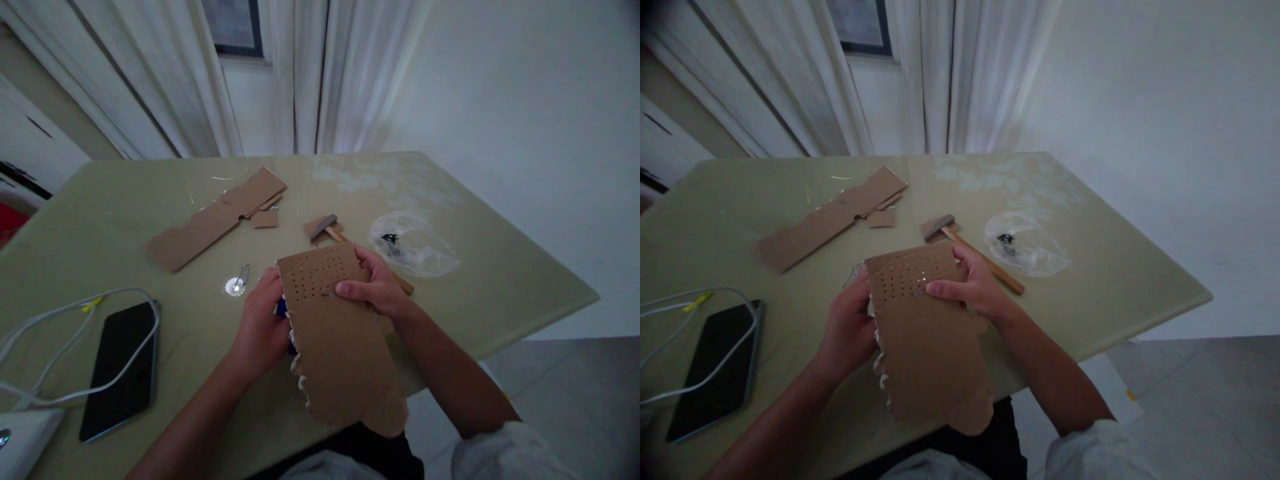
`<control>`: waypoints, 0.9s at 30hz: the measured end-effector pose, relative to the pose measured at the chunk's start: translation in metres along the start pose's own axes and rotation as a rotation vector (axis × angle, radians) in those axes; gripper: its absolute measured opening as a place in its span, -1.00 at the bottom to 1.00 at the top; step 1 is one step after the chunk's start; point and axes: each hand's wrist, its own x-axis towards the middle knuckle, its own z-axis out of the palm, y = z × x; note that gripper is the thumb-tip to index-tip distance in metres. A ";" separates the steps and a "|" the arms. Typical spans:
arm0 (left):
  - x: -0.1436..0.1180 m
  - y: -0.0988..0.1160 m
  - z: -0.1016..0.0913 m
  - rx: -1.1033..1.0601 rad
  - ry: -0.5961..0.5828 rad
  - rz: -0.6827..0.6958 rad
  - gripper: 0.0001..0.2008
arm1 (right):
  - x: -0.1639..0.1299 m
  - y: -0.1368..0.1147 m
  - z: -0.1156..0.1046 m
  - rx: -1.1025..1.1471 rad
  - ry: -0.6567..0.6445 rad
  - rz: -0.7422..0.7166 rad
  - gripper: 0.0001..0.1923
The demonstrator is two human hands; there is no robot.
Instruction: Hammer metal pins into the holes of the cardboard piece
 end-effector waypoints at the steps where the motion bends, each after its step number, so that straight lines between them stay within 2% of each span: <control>1: 0.001 -0.002 0.001 0.005 0.021 -0.041 -0.84 | 0.000 -0.001 0.000 -0.005 0.022 -0.007 -0.40; 4: 0.002 -0.004 0.000 0.013 0.205 -0.133 -0.73 | 0.000 -0.005 -0.001 -0.014 0.082 -0.014 -0.41; 6: 0.001 -0.002 -0.002 0.043 0.330 -0.097 -0.73 | 0.001 -0.006 -0.002 -0.030 0.110 -0.033 -0.41; 7: 0.000 0.000 -0.004 0.081 0.351 -0.041 -0.75 | 0.001 -0.006 -0.002 -0.049 0.117 -0.046 -0.41; 10: -0.001 0.005 -0.007 0.223 0.253 0.172 -0.81 | 0.002 -0.004 -0.004 -0.140 0.105 -0.100 -0.41; 13: -0.002 0.008 -0.005 0.273 0.159 0.278 -0.77 | 0.002 -0.003 -0.004 -0.214 0.079 -0.137 -0.40; 18: 0.000 0.007 -0.001 0.260 0.143 0.274 -0.82 | 0.003 -0.002 -0.003 -0.233 0.066 -0.126 -0.35; 27: 0.001 0.007 -0.003 0.256 0.136 0.259 -0.89 | 0.004 -0.002 -0.002 -0.281 0.053 -0.148 -0.44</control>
